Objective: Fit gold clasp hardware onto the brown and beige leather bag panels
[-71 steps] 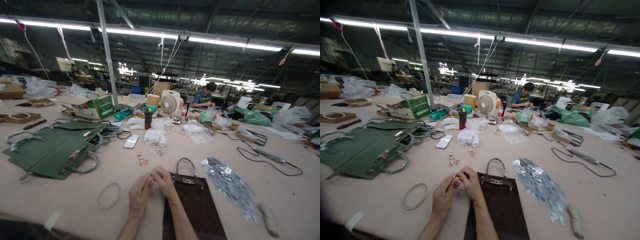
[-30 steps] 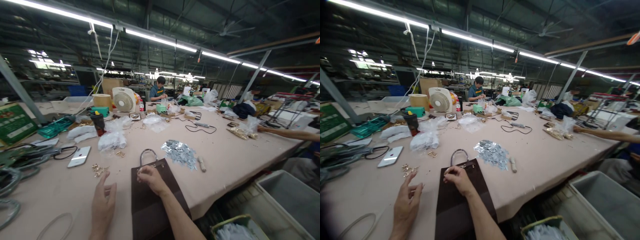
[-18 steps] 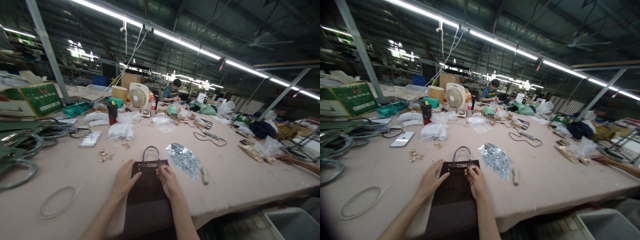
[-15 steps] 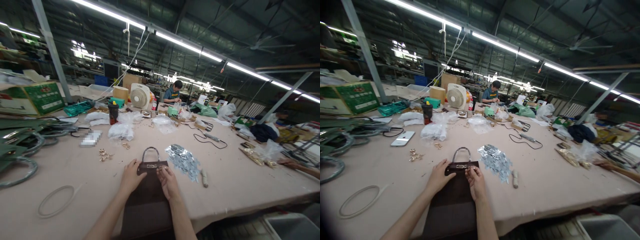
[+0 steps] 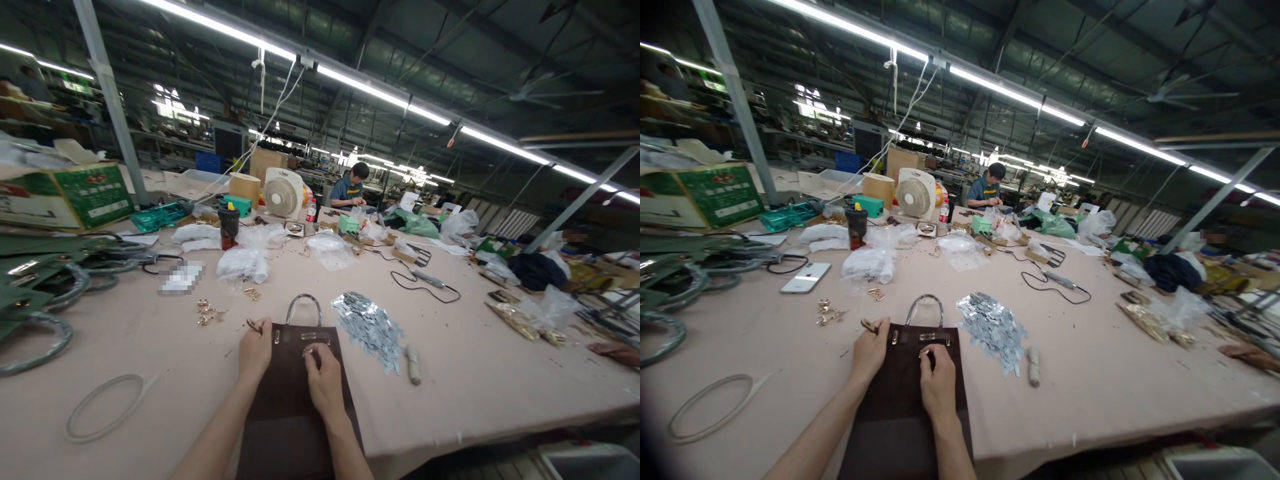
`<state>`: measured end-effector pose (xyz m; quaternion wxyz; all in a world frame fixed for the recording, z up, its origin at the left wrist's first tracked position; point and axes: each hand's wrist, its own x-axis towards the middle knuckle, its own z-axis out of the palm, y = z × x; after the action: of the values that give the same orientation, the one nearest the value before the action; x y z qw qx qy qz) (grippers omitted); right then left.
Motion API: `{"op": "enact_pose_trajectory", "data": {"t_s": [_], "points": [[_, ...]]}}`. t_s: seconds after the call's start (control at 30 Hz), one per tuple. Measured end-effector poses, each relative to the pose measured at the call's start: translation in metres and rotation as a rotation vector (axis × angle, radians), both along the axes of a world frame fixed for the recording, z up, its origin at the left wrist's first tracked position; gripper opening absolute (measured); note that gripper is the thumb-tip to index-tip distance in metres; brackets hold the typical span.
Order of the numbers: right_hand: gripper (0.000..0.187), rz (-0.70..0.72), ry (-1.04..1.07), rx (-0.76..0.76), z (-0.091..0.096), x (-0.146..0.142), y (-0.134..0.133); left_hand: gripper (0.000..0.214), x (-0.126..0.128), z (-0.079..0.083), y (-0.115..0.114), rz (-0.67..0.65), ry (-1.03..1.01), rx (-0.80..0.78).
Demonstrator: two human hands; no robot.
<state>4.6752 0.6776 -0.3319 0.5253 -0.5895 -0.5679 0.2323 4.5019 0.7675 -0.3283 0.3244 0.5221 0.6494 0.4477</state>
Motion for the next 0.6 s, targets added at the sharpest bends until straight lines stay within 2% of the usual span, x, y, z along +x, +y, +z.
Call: {"op": "enact_pose_trajectory", "data": {"t_s": [0.2, 0.33, 0.4, 0.5, 0.6], "points": [[0.019, 0.020, 0.040, 0.088, 0.001, 0.000, 0.017, 0.041, 0.007, 0.011, 0.003, -0.136, -0.336, -0.074], [0.020, -0.040, 0.098, 0.154, 0.007, 0.010, 0.037, 0.033, 0.006, 0.010, -0.005, -0.293, -0.776, -0.226], [0.023, -0.035, 0.158, 0.113, 0.007, 0.015, 0.046, 0.026, 0.004, 0.009, -0.009, -0.330, -0.988, -0.309], [0.031, 0.011, 0.304, 0.019, 0.004, 0.019, 0.052, 0.018, 0.001, 0.008, -0.011, -0.315, -1.111, -0.358], [0.034, 0.034, 0.379, 0.008, 0.004, 0.020, 0.051, 0.021, -0.001, 0.009, -0.010, -0.400, -1.257, -0.508]]}}
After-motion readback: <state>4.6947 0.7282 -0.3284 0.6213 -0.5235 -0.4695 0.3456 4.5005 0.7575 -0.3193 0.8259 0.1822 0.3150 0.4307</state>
